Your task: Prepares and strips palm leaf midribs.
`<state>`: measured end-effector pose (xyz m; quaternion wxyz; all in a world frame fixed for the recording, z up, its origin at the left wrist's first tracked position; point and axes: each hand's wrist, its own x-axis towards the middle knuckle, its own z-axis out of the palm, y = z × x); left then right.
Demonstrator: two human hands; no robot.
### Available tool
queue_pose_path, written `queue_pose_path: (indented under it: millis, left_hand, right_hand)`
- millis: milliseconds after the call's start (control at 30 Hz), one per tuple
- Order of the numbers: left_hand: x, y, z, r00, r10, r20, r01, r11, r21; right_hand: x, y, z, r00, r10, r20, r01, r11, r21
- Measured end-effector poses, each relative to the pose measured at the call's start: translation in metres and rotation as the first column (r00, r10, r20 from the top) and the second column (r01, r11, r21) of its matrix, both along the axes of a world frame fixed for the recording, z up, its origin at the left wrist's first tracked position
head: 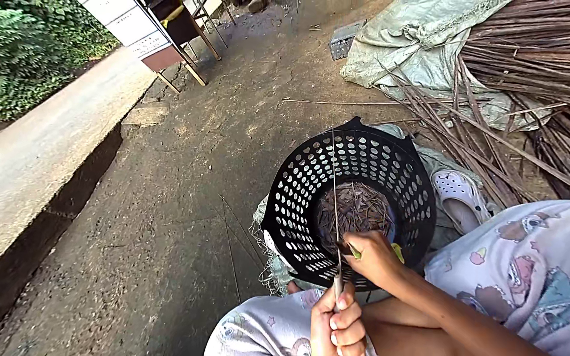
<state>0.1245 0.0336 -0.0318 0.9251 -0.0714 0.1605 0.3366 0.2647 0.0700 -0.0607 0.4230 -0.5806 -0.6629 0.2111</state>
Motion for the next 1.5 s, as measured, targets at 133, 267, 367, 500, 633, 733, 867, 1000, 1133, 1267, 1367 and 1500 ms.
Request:
queue_pose_path:
  millis: [133, 267, 367, 500, 633, 733, 867, 1000, 1133, 1267, 1367, 1500]
  left_hand:
    - [0.0, -0.003, 0.001, 0.999, 0.006, -0.035, -0.007, 1.0, -0.027]
    - [-0.002, -0.007, 0.001, 0.999, -0.025, -0.027, 0.024, 1.0, -0.006]
    - [-0.002, -0.006, -0.002, 0.999, -0.001, 0.049, 0.002, 1.0, -0.026]
    - [-0.005, -0.007, -0.005, 0.993, 0.018, 0.118, -0.018, 1.0, -0.002]
    - [-0.007, -0.008, -0.007, 0.992, 0.004, 0.127, -0.007, 1.0, 0.03]
    - [-0.004, -0.004, -0.007, 0.993, 0.048, 0.103, -0.05, 0.999, 0.014]
    - [-0.003, 0.0, -0.003, 0.991, 0.119, 0.067, -0.119, 0.993, 0.006]
    - [-0.001, -0.002, -0.004, 0.991, 0.118, 0.066, -0.119, 0.993, 0.012]
    - [-0.005, -0.006, -0.005, 0.992, 0.074, 0.098, -0.075, 0.997, 0.007]
    - [-0.006, 0.0, -0.005, 0.989, 0.104, 0.108, -0.109, 0.994, 0.033]
    - [-0.005, 0.003, -0.004, 0.99, 0.088, 0.109, -0.092, 0.995, 0.031]
    - [-0.002, 0.002, -0.001, 0.992, 0.092, 0.091, -0.095, 0.995, 0.029]
  right_hand:
    - [0.004, 0.022, 0.017, 0.997, 0.066, 0.045, -0.05, 0.952, -0.302]
    - [0.021, 0.033, 0.021, 0.993, -0.007, -0.12, -0.057, 0.856, -0.514]
    - [0.013, -0.006, 0.015, 0.962, 0.197, -0.19, -0.258, 0.883, -0.392]
    - [0.008, 0.003, 0.024, 0.95, 0.259, -0.175, -0.311, 0.845, -0.435]
    - [0.008, 0.003, 0.022, 0.957, 0.248, -0.153, -0.291, 0.835, -0.466]
    - [0.007, -0.002, 0.019, 0.946, 0.308, -0.106, -0.322, 0.836, -0.444]
    - [-0.001, 0.007, 0.025, 0.96, 0.266, -0.083, -0.269, 0.81, -0.522]
    - [-0.005, 0.007, 0.018, 0.981, 0.176, -0.081, -0.193, 0.851, -0.488]
    - [-0.004, 0.002, 0.017, 0.975, 0.191, -0.117, -0.223, 0.835, -0.502]
    - [-0.006, 0.013, 0.02, 0.97, 0.221, -0.097, -0.239, 0.822, -0.517]
    - [-0.005, 0.017, 0.021, 0.977, 0.192, -0.092, -0.211, 0.807, -0.552]
    - [-0.004, 0.022, 0.026, 0.982, 0.172, -0.082, -0.187, 0.79, -0.584]
